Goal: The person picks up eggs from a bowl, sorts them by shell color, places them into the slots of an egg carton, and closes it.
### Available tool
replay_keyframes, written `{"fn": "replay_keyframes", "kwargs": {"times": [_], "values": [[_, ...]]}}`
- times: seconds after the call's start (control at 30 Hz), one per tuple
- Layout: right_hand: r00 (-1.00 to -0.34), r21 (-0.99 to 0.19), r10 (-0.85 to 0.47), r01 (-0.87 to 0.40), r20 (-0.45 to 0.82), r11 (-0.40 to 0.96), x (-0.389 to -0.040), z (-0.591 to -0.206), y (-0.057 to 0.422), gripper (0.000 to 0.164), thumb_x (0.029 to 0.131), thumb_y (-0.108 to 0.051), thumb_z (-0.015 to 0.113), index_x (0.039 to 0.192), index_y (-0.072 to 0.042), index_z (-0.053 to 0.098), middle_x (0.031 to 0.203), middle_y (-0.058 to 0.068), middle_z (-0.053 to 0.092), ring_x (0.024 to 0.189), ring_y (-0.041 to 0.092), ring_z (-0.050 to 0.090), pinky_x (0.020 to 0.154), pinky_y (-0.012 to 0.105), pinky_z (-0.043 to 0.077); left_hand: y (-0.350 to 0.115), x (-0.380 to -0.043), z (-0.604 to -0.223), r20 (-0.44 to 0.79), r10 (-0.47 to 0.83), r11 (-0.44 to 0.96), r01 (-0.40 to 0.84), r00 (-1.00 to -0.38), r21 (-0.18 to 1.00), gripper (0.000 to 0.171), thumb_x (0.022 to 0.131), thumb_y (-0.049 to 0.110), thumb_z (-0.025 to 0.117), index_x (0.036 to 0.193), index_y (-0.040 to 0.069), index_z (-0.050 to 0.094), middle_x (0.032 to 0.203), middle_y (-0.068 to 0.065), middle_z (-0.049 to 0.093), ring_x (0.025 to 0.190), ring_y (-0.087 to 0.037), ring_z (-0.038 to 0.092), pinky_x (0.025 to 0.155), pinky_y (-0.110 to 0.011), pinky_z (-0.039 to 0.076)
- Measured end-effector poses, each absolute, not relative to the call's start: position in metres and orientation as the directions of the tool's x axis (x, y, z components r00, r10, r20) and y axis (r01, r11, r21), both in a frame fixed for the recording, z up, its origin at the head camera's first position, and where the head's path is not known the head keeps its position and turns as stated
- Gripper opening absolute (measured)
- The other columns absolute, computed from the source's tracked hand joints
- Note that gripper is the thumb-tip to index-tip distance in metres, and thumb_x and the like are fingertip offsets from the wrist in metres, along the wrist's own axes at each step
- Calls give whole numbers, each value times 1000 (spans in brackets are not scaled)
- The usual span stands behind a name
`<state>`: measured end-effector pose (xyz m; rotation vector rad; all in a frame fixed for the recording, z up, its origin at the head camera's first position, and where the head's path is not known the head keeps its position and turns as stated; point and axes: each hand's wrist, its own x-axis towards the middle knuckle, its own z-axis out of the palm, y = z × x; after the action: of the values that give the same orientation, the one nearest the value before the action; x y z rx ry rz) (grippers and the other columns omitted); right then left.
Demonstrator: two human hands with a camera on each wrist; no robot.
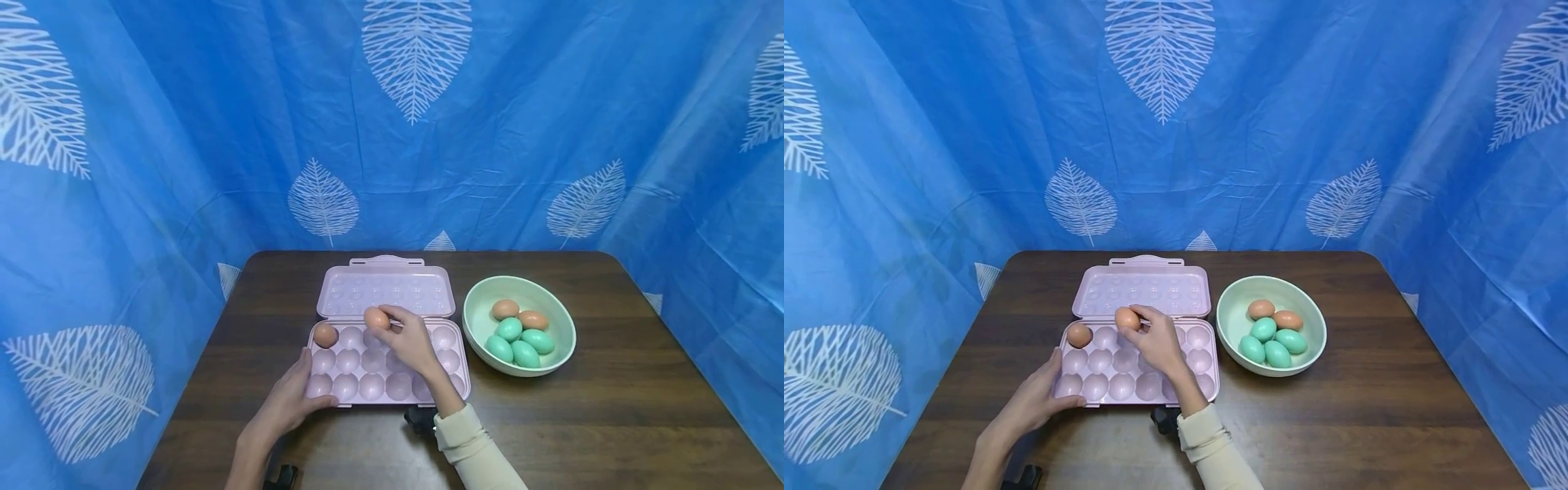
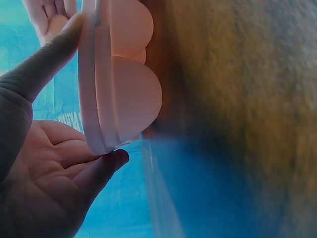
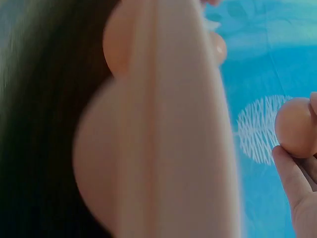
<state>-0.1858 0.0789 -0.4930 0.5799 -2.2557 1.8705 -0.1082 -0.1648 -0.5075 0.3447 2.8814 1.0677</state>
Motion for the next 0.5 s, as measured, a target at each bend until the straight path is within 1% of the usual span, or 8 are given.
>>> {"fn": "replay_keyframes", "kwargs": {"times": [0.1,0.27,0.5], "values": [[-909,-908,-217,-391,356,149,-184,-497,69,44,84,-3,77,123,12,61,121,26,63,114,38,61,90,40,53,-164,-108,-508,41,234,725,203,-971,658,110,74,37,87,146,-19,24,150,-38,27,138,-46,32,110,-54,29],[-911,-895,-247,-386,331,223,-180,-504,56,40,85,-5,76,121,8,64,119,21,66,112,31,63,90,33,53,-164,-105,-509,40,247,720,212,-968,661,110,75,36,86,145,-20,24,150,-38,26,138,-46,32,110,-54,29],[-904,-882,-248,-406,349,238,-181,-509,44,42,81,0,77,120,11,63,117,24,66,111,36,63,90,30,53,-165,-106,-508,50,243,733,217,-969,645,108,76,36,85,145,-20,24,149,-39,26,138,-48,32,110,-56,29]]}}
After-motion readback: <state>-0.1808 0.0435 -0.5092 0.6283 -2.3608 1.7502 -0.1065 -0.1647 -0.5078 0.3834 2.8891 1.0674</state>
